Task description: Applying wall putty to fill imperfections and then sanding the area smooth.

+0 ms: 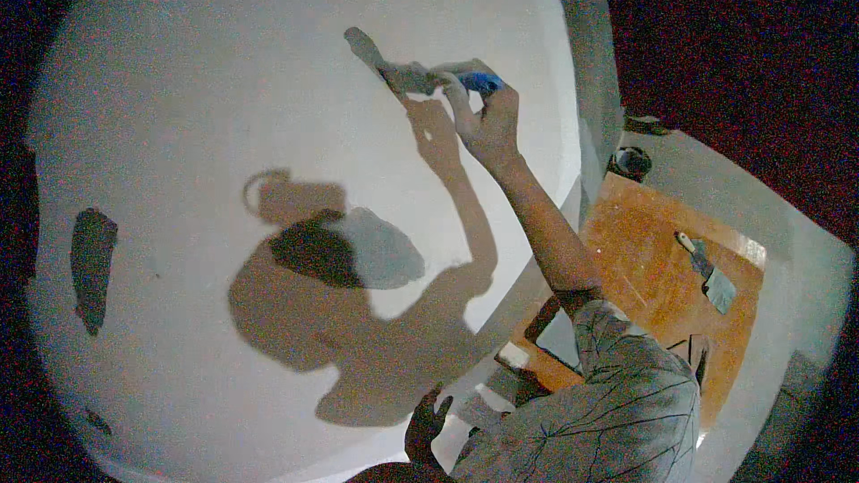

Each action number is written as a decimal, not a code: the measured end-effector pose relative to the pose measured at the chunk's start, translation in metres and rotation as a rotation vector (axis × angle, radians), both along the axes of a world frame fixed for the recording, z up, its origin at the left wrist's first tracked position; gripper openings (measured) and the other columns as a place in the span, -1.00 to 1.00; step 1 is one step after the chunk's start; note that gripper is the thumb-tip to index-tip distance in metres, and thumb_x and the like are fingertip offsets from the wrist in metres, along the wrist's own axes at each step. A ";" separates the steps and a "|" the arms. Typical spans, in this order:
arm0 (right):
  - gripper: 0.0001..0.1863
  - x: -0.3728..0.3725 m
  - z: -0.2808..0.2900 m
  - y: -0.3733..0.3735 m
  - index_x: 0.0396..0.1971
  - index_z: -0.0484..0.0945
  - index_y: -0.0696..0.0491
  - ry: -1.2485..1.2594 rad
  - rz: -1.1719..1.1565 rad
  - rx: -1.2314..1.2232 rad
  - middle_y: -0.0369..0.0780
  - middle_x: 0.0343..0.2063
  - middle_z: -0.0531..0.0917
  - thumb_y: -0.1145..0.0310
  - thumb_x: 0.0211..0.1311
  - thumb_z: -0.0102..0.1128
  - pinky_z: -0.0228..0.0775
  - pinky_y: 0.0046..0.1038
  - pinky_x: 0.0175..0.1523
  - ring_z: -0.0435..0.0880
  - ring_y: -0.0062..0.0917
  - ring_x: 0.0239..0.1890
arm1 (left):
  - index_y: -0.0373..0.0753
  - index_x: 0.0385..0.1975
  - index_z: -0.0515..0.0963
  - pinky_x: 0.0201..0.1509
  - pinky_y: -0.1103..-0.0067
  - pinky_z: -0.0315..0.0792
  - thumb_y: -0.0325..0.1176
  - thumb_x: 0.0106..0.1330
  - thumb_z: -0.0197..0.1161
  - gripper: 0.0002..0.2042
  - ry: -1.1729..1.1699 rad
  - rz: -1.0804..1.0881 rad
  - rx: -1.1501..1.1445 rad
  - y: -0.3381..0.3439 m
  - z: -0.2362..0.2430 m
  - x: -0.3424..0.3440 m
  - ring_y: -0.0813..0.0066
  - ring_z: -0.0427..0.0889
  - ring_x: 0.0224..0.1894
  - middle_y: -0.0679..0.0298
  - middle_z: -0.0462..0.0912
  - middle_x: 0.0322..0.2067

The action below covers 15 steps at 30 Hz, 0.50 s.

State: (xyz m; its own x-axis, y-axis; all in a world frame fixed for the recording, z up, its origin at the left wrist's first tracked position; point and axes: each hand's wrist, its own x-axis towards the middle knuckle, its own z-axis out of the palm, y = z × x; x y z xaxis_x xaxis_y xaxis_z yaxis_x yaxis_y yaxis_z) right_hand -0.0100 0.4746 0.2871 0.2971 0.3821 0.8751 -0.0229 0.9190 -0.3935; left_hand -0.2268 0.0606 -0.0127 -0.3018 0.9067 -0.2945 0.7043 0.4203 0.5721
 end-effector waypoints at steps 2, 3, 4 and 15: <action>-0.86 0.007 -0.008 0.000 -0.20 0.69 0.21 -0.008 -0.023 -0.028 -0.17 -0.30 0.75 0.54 0.35 0.18 0.50 -0.52 -0.13 0.69 -0.57 -0.28 | -0.23 0.38 0.35 0.43 0.23 0.29 0.04 0.48 0.14 -0.39 -0.004 0.002 0.005 -0.004 -0.008 -0.001 -0.05 0.41 0.36 -0.11 0.45 0.30; -0.86 0.009 -0.010 -0.003 -0.20 0.69 0.20 -0.025 -0.060 -0.064 -0.18 -0.30 0.75 0.54 0.35 0.18 0.51 -0.51 -0.12 0.70 -0.57 -0.27 | -0.23 0.38 0.34 0.43 0.23 0.29 0.04 0.48 0.15 -0.39 -0.017 -0.012 0.002 -0.006 -0.006 0.000 -0.04 0.40 0.37 -0.11 0.45 0.30; -0.87 0.009 -0.008 -0.003 -0.21 0.70 0.19 0.047 -0.016 -0.018 -0.19 -0.29 0.75 0.54 0.36 0.19 0.50 -0.53 -0.14 0.69 -0.56 -0.27 | -0.23 0.38 0.34 0.43 0.23 0.29 0.04 0.48 0.15 -0.39 -0.016 -0.011 -0.001 -0.007 -0.005 0.001 -0.04 0.40 0.37 -0.11 0.45 0.30; -0.91 0.010 -0.008 -0.002 -0.30 0.69 0.13 -0.103 -0.152 -0.007 -0.21 -0.33 0.75 0.49 0.34 0.21 0.42 -0.53 -0.32 0.66 -0.55 -0.40 | -0.20 0.39 0.34 0.44 0.24 0.27 0.06 0.48 0.13 -0.39 0.022 -0.028 0.008 -0.009 0.000 0.002 -0.02 0.40 0.37 -0.09 0.46 0.30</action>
